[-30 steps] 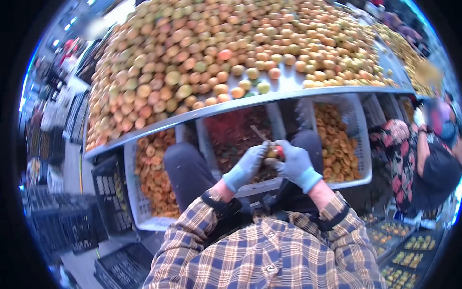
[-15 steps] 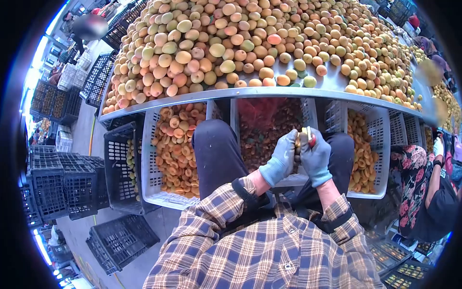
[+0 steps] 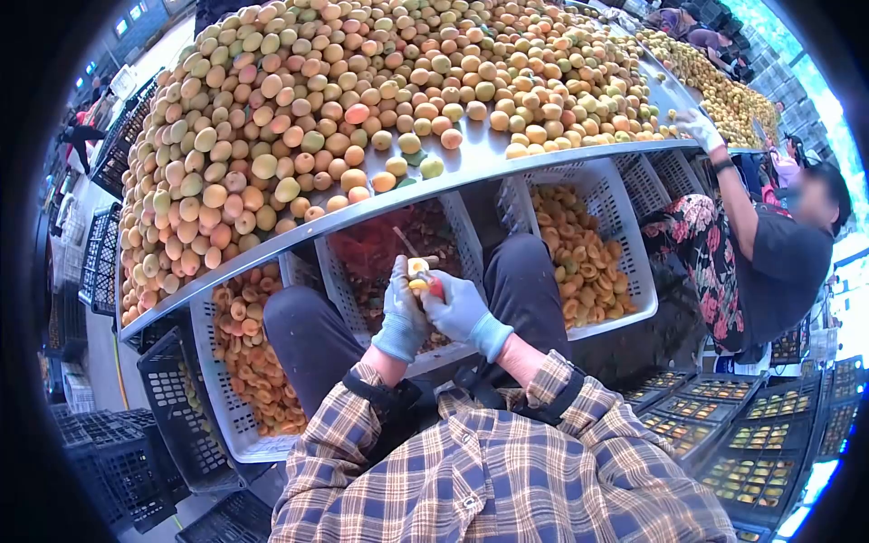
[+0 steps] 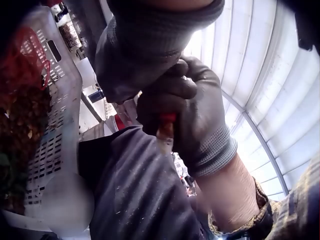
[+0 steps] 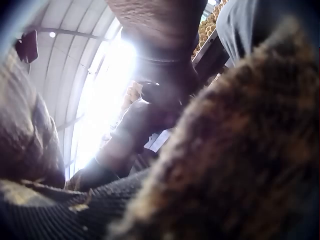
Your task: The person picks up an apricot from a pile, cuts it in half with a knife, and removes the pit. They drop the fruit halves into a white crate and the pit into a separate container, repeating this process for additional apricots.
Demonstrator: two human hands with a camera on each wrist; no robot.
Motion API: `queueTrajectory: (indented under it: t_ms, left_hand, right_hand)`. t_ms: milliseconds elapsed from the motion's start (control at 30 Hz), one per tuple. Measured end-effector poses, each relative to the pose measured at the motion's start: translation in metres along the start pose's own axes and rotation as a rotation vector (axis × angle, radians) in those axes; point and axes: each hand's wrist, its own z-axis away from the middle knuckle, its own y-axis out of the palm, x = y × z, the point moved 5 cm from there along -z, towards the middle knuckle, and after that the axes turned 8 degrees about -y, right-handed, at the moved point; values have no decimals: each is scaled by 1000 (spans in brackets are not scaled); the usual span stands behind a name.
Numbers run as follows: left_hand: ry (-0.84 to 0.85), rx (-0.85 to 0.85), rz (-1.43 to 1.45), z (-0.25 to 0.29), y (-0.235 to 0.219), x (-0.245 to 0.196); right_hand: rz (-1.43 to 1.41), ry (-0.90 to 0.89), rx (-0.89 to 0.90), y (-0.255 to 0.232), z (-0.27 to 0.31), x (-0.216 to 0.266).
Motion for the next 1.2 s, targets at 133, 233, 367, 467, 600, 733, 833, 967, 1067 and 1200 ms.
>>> queueTrajectory:
  t_ms: [133, 233, 367, 467, 600, 733, 833, 967, 1067, 1200]
  left_hand:
    - [69, -24, -59, 9, 5, -6]
    - [77, -33, -57, 4, 1, -1]
    - [8, 12, 48, -5, -10, 15]
    - [17, 31, -64, 15, 6, 3]
    - [111, 89, -192, 24, 8, -2]
    - [64, 36, -162, 26, 17, -3]
    - [50, -8, -196, 27, 19, -9]
    - [-47, -10, 85, 44, 12, -46]
    - [99, 118, 181, 97, -7, -104]
    - [383, -145, 88, 185, -86, -164]
  right_hand:
    - [-35, 151, 36, -1, 1, -7]
    - [-289, 393, 80, -6, 3, -5]
    - [-79, 72, -22, -5, 2, -24]
    - [297, 11, -38, -10, 2, 18]
    - [596, -76, 1, -9, 3, 23]
    - [653, -155, 16, -13, 4, 29]
    - [571, -223, 145, -16, 4, 33]
    - [85, -274, 27, -27, 3, 48]
    - [20, -156, -66, -38, -1, 30]
    - [-101, -10, 65, -28, 6, -1]
